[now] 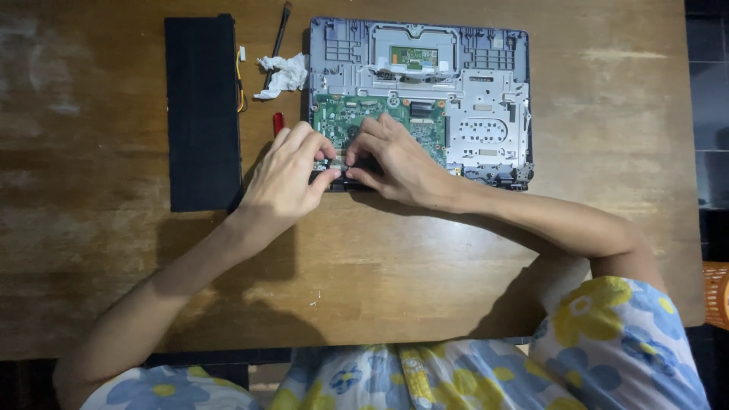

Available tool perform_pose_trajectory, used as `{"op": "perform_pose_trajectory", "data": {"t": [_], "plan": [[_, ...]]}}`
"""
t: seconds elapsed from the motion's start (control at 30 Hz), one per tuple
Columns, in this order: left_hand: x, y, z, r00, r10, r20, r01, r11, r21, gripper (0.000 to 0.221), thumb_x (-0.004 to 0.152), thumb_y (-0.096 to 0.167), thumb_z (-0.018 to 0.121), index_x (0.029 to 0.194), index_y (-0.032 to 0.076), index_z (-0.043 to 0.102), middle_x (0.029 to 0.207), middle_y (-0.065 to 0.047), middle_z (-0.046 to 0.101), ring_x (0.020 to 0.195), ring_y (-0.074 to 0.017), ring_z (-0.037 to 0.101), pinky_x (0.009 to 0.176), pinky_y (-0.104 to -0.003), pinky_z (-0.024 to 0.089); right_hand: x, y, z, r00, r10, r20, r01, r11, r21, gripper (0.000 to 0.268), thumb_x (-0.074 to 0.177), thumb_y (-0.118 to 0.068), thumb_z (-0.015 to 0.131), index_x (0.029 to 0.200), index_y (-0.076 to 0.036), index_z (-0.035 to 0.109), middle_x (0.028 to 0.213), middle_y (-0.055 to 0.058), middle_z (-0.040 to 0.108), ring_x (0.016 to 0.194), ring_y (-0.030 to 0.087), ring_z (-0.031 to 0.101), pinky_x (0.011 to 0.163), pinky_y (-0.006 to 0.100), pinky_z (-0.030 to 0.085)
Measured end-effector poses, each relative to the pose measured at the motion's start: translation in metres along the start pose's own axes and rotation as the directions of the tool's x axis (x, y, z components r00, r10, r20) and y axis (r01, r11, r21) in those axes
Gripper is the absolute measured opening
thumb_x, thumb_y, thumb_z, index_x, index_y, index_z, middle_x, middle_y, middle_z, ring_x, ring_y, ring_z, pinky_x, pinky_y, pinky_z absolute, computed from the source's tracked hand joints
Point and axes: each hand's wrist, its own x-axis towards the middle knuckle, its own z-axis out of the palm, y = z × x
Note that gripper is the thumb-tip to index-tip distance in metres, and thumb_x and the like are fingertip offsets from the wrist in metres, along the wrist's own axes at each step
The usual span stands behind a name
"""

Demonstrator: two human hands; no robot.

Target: Disassembling a laptop by removing internal screws, the battery, and the motherboard using a screwdriver.

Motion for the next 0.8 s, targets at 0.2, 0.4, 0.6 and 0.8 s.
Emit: {"op": "perform_pose_trajectory", "data": {"t": [0.2, 0.4, 0.6, 0.8], "plan": [[-0.003, 0.007, -0.006, 1.0, 0.023, 0.014, -0.023, 1.0, 0.015, 0.023, 0.09, 0.023, 0.077, 0.102, 0.017, 0.059, 0.095, -0.002, 0.049, 0.098, -0.0305, 0.057, 0.08, -0.043, 0.053, 0.0, 0.001, -0.004, 0.999, 0.034, 0.042, -0.035, 0.999, 0.017, 0.026, 0.092, -0.027, 0.078, 0.099, -0.007, 0.063, 0.09, 0.006, 0.05, 0.089, 0.03, 0.053, 0.081, 0.042, 0.046], [-0.006, 0.009, -0.011, 0.996, 0.07, 0.05, -0.074, 0.995, 0.07, 0.019, 0.089, 0.022, 0.077, 0.097, 0.017, 0.06, 0.098, -0.002, 0.05, 0.097, -0.0314, 0.057, 0.079, -0.044, 0.053, -0.002, -0.002, -0.019, 0.996, 0.035, 0.087, -0.043, 0.995, 0.088, 0.032, 0.094, -0.032, 0.076, 0.109, -0.006, 0.064, 0.098, 0.013, 0.053, 0.094, 0.037, 0.054, 0.087, 0.047, 0.047], [0.016, 0.032, -0.054, 0.988, -0.058, 0.143, 0.061, 0.998, -0.015, 0.025, 0.098, 0.025, 0.07, 0.115, 0.008, 0.065, 0.113, -0.013, 0.052, 0.117, -0.0372, 0.055, 0.1, -0.058, 0.046, -0.021, 0.042, -0.062, 0.997, 0.073, -0.03, -0.077, 0.974, -0.211, 0.032, 0.091, -0.014, 0.081, 0.117, 0.0, 0.068, 0.1, 0.015, 0.059, 0.096, 0.034, 0.058, 0.087, 0.043, 0.049], [0.078, 0.002, -0.028, 0.984, 0.113, -0.141, -0.113, 0.994, 0.011, 0.022, 0.097, 0.014, 0.071, 0.117, 0.006, 0.066, 0.122, -0.013, 0.06, 0.116, -0.0307, 0.057, 0.106, -0.053, 0.041, -0.024, 0.094, -0.096, 0.986, -0.032, -0.161, -0.036, 0.913, -0.407, 0.04, 0.094, 0.004, 0.079, 0.126, 0.006, 0.056, 0.113, 0.022, 0.053, 0.097, 0.038, 0.047, 0.078, 0.048, 0.04]]}}
